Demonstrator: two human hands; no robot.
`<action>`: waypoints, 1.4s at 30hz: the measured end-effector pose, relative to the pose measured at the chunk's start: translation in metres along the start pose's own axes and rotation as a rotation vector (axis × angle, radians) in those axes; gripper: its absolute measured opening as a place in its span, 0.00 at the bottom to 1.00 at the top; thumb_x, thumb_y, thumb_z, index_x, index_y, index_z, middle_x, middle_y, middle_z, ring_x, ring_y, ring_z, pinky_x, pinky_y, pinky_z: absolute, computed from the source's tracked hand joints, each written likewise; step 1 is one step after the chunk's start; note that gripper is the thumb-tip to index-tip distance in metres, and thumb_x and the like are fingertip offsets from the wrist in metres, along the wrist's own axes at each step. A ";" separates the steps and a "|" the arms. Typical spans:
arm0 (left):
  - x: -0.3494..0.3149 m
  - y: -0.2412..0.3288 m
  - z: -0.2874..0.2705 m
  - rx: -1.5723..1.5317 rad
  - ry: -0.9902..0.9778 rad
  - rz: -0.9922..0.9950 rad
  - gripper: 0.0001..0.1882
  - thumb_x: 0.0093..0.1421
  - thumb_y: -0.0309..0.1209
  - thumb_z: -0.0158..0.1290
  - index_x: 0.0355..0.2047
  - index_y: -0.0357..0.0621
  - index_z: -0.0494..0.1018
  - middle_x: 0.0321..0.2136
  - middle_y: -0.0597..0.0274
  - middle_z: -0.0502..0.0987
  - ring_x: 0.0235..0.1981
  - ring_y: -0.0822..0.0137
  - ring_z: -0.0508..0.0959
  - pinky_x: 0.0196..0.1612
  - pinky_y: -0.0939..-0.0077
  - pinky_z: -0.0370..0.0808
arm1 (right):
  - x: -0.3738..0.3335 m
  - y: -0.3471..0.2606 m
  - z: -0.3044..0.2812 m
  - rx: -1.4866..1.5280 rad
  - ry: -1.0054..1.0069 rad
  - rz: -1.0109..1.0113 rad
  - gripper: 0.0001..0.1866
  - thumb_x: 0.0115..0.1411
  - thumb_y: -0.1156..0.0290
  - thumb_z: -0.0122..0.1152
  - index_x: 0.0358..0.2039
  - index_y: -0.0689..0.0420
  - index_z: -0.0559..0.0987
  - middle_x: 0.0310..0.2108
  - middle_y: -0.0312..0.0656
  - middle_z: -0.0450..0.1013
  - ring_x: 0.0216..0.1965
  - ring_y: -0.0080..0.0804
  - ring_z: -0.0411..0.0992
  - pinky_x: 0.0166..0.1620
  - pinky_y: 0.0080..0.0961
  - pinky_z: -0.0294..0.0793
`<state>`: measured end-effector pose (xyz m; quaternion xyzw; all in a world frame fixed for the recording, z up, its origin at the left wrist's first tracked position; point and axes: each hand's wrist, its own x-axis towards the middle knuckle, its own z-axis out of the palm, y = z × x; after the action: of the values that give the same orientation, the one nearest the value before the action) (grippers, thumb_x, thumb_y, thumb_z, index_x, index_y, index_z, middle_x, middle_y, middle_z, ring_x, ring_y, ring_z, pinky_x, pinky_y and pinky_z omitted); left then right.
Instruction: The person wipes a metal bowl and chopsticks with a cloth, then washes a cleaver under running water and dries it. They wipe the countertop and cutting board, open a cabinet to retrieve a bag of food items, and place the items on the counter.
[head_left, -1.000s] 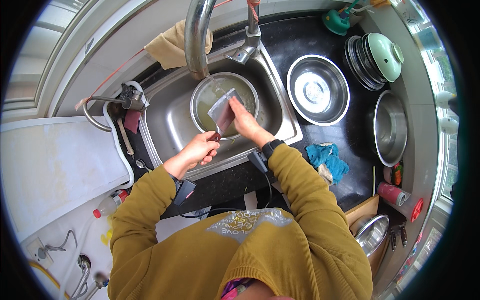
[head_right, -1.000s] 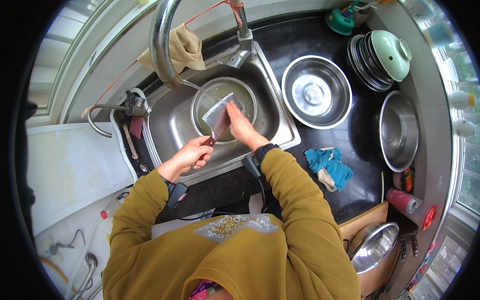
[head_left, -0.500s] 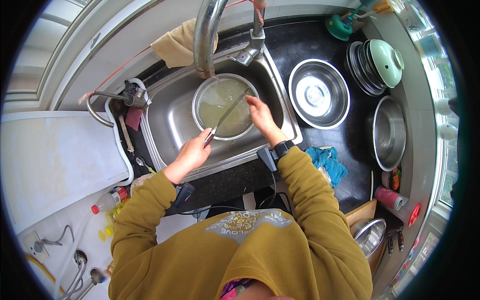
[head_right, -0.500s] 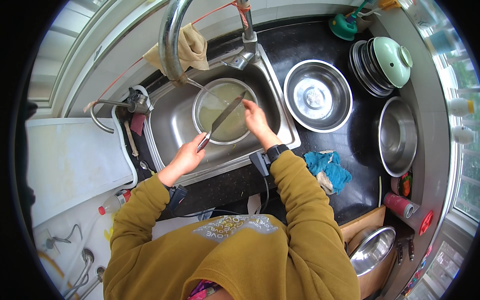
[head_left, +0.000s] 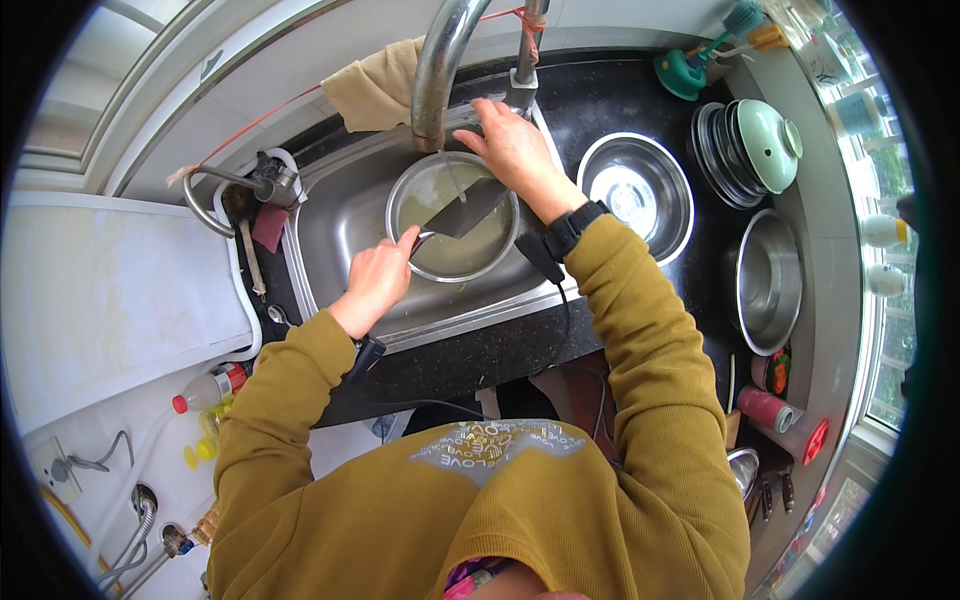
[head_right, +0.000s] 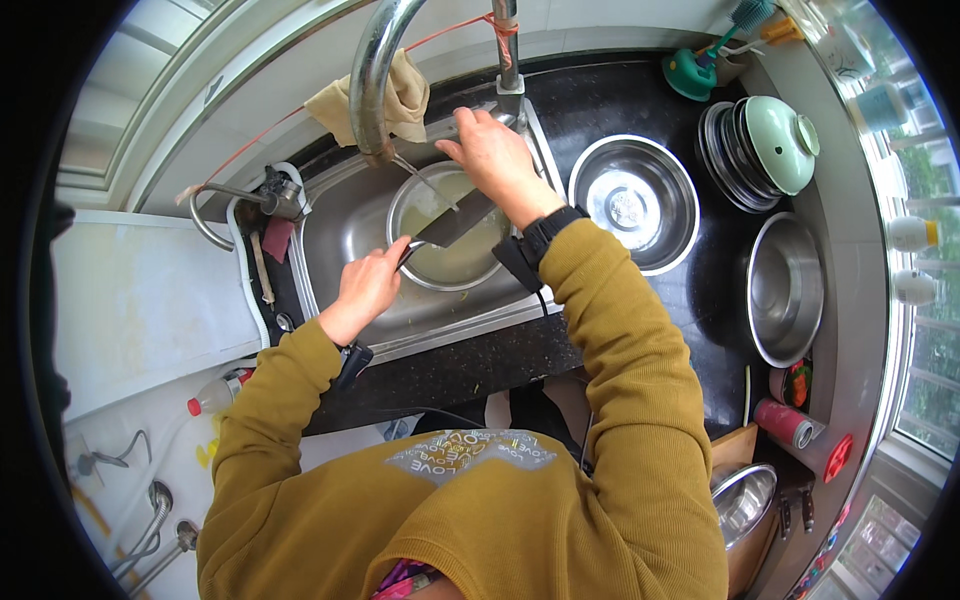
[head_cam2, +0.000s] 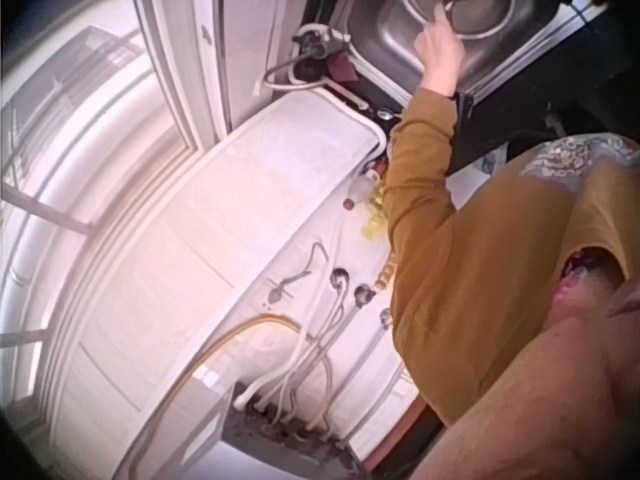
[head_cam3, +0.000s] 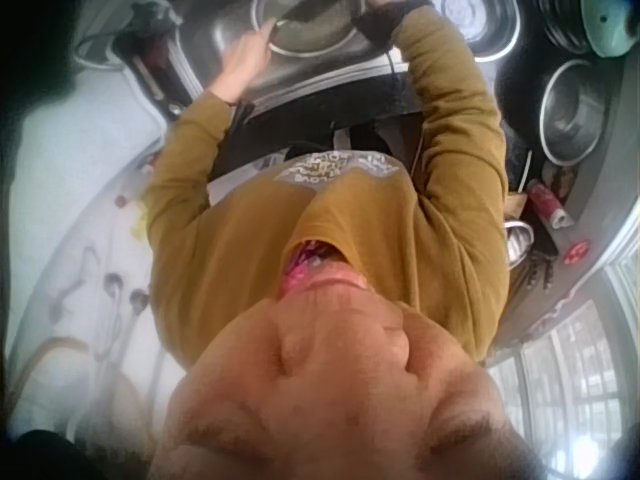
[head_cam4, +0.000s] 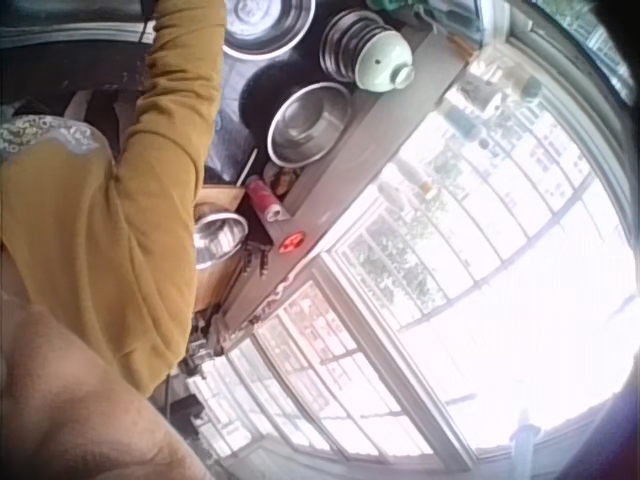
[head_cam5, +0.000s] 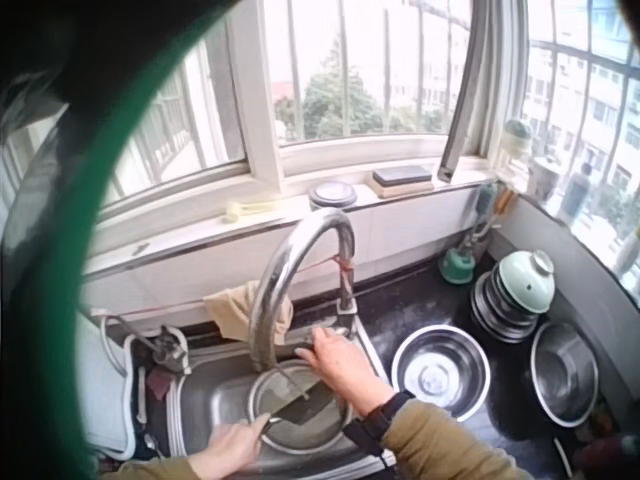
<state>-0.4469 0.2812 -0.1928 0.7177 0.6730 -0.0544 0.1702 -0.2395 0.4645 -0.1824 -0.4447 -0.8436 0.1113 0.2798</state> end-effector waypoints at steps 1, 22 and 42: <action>0.004 0.000 -0.003 0.023 0.013 -0.013 0.31 0.58 0.28 0.53 0.63 0.56 0.64 0.33 0.45 0.79 0.32 0.42 0.81 0.36 0.49 0.77 | 0.007 -0.002 0.002 -0.059 -0.054 -0.008 0.20 0.63 0.53 0.60 0.42 0.58 0.76 0.36 0.50 0.76 0.37 0.51 0.78 0.38 0.43 0.79; 0.020 -0.006 -0.010 -1.548 -0.554 -0.522 0.25 0.64 0.28 0.51 0.62 0.47 0.64 0.21 0.69 0.69 0.14 0.81 0.61 0.15 0.84 0.53 | 0.024 0.008 0.005 -0.139 -0.103 -0.033 0.17 0.64 0.55 0.58 0.29 0.56 0.81 0.32 0.45 0.79 0.34 0.49 0.79 0.38 0.43 0.79; -0.042 0.006 -0.014 -1.718 -0.628 -0.513 0.17 0.66 0.30 0.49 0.55 0.48 0.67 0.22 0.70 0.68 0.14 0.81 0.61 0.15 0.85 0.55 | 0.036 0.013 -0.014 -0.030 -0.186 0.134 0.15 0.65 0.58 0.55 0.36 0.56 0.83 0.33 0.46 0.80 0.38 0.50 0.78 0.42 0.43 0.78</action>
<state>-0.4463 0.2455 -0.1658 0.1300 0.5436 0.2329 0.7958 -0.2390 0.5006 -0.1634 -0.4921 -0.8358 0.1578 0.1856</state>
